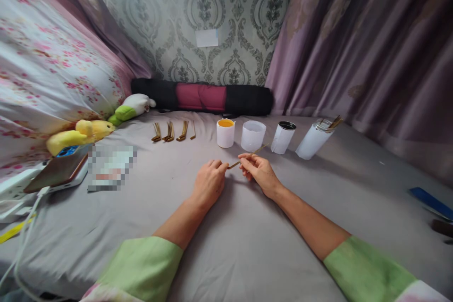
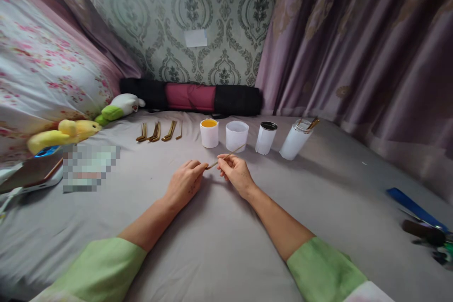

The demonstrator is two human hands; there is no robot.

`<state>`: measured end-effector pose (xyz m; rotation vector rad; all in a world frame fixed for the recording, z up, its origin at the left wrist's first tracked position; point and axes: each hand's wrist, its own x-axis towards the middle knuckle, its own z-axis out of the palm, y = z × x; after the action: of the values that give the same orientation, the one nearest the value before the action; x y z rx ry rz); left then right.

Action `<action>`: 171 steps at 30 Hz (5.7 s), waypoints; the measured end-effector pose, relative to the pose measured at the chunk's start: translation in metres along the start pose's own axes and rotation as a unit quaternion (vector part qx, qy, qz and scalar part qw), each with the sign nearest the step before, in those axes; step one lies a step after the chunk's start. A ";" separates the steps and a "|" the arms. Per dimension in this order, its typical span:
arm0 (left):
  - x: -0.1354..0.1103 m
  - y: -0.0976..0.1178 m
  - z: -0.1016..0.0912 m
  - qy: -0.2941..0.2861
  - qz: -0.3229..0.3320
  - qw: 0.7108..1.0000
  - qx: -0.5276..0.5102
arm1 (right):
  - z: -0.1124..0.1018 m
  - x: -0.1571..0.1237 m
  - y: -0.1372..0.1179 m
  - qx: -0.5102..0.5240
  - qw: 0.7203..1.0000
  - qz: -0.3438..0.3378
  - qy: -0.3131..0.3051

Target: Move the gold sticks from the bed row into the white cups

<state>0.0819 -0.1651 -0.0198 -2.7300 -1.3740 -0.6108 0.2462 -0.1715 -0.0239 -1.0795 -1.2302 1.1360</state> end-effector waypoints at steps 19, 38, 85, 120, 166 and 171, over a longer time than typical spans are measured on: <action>0.001 -0.005 0.012 0.059 -0.034 0.995 -0.067 | 0.001 -0.001 0.000 0.013 0.999 0.036 0.016; 0.010 -0.012 0.018 0.060 -0.215 0.856 -0.466 | -0.003 0.002 0.004 0.019 0.998 0.039 0.042; 0.011 0.001 0.009 -0.193 -0.297 0.452 -0.819 | -0.020 -0.001 -0.006 -0.021 0.999 0.028 0.036; 0.014 0.002 0.006 -0.195 -0.333 0.430 -0.816 | -0.063 0.002 -0.045 -0.003 0.988 0.004 0.157; 0.012 0.003 0.002 -0.180 -0.344 0.412 -0.824 | -0.093 -0.014 -0.073 -0.028 0.972 -0.012 0.234; 0.012 0.002 0.002 -0.174 -0.346 0.408 -0.827 | -0.115 -0.020 -0.084 -0.032 0.966 -0.037 0.256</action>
<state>0.0907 -0.1571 -0.0169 -2.5832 -3.3440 -3.0747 0.3648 -0.2017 0.0512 -1.2672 -0.8907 0.6996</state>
